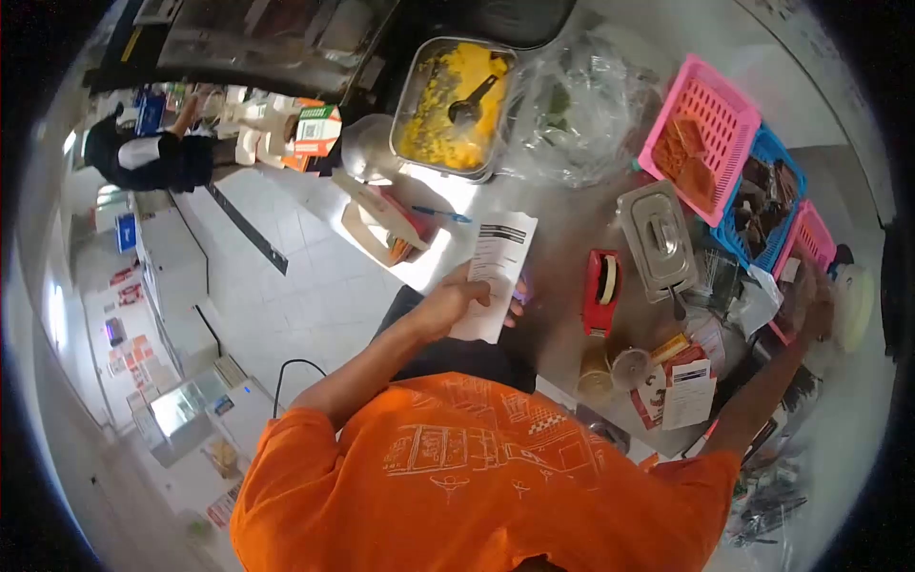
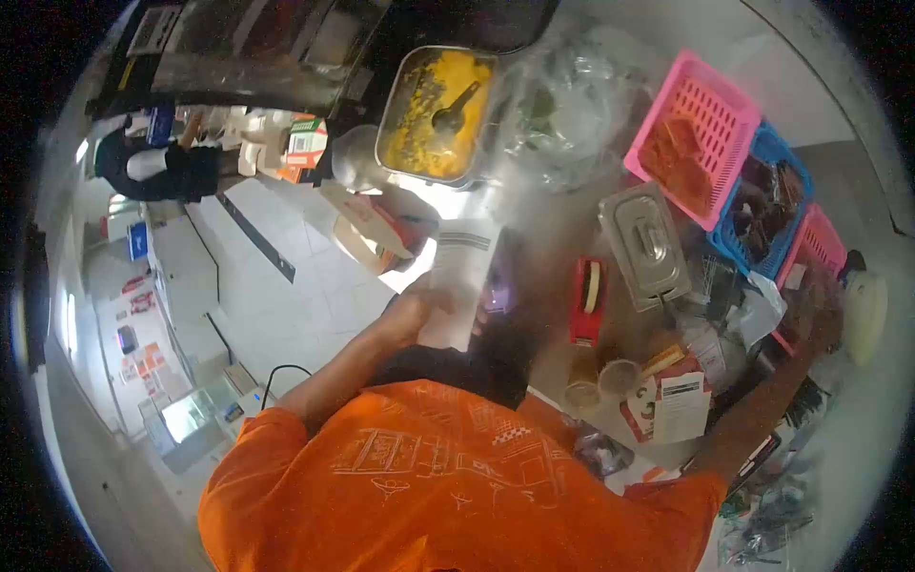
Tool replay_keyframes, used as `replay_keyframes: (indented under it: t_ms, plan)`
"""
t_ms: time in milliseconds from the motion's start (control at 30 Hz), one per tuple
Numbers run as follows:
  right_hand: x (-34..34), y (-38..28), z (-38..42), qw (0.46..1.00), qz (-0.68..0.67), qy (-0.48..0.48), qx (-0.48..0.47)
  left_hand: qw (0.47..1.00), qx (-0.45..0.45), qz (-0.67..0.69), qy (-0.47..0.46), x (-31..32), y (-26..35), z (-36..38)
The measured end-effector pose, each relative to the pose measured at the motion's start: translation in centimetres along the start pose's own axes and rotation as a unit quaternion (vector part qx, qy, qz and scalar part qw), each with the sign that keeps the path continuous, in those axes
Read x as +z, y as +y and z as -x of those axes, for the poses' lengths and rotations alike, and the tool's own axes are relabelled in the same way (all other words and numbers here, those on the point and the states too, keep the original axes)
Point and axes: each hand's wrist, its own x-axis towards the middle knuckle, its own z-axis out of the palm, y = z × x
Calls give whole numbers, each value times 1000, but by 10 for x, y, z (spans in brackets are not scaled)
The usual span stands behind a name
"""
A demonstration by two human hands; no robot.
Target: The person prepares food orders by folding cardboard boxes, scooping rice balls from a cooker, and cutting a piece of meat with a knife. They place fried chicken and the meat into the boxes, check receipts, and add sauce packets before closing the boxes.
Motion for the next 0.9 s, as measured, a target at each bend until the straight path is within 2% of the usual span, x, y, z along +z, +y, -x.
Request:
replay_keyframes:
  t_ms: [100, 167, 200, 233, 267, 300, 333, 367, 400, 433, 500, 533, 567, 633, 667, 733, 767, 800, 833, 867, 900]
  plan:
    - [-54, -10, 19, 998, 12, 52, 24, 998, 35, -6, 49, -45, -3, 34]
    - [-110, -36, 46, 993, 13, 105, 57, 989, 98, 53, 97, -102, -19, 58]
    - [-141, -62, 63, 988, 5, 134, 79, 981, 113, 57, 150, -138, -29, 67]
    - [-176, -115, 86, 982, -13, 160, 99, 969, 128, 59, 202, -174, -40, 76]
    - [-204, -183, 111, 980, -45, 167, 99, 946, 175, -8, 274, -194, -35, 84]
    - [-224, -246, 138, 980, -91, 152, 89, 928, 158, -31, 335, -220, -31, 91]
    - [-237, -311, 161, 982, -147, 118, -26, 908, 198, -45, 368, -242, -31, 93]
    - [-227, -370, 196, 974, -227, 9, -13, 910, 195, -45, 362, -271, -37, 89]
    - [-206, -437, 239, 942, -308, -132, 35, 891, 223, -49, 391, -305, -44, 79]
    - [-186, -505, 275, 889, -365, -269, 72, 872, 251, -53, 418, -330, -46, 72]
    - [-137, -630, 339, 772, -421, -467, 88, 881, 236, -46, 407, -355, -35, 53]
    - [-88, -679, 372, 768, -496, -403, -47, 893, 216, -46, 392, -366, -30, 43]
    - [-54, -719, 394, 795, -483, -363, -53, 905, 193, -47, 377, -379, -28, 36]
    - [-29, -781, 399, 826, -488, -256, -115, 932, 166, -74, 314, -406, -23, 21]
    - [-27, -786, 407, 831, -482, -254, -107, 929, 202, -89, 298, -410, -25, 14]
    - [-21, -781, 406, 899, -363, -238, -66, 944, 174, -97, 263, -402, -10, 17]
    - [-9, -773, 397, 910, -333, -246, -4, 954, 145, -101, 243, -401, -10, 20]
    - [10, -765, 384, 917, -301, -255, 59, 956, 160, -88, 231, -412, -19, 12]
    - [50, -760, 375, 953, -247, -165, -62, 958, 152, -88, 226, -418, -30, 10]
    - [83, -757, 369, 963, -184, -71, -183, 965, 147, -52, 211, -421, -39, 8]
    - [90, -766, 370, 968, -163, -82, -172, 970, 146, -17, 195, -421, -41, 4]
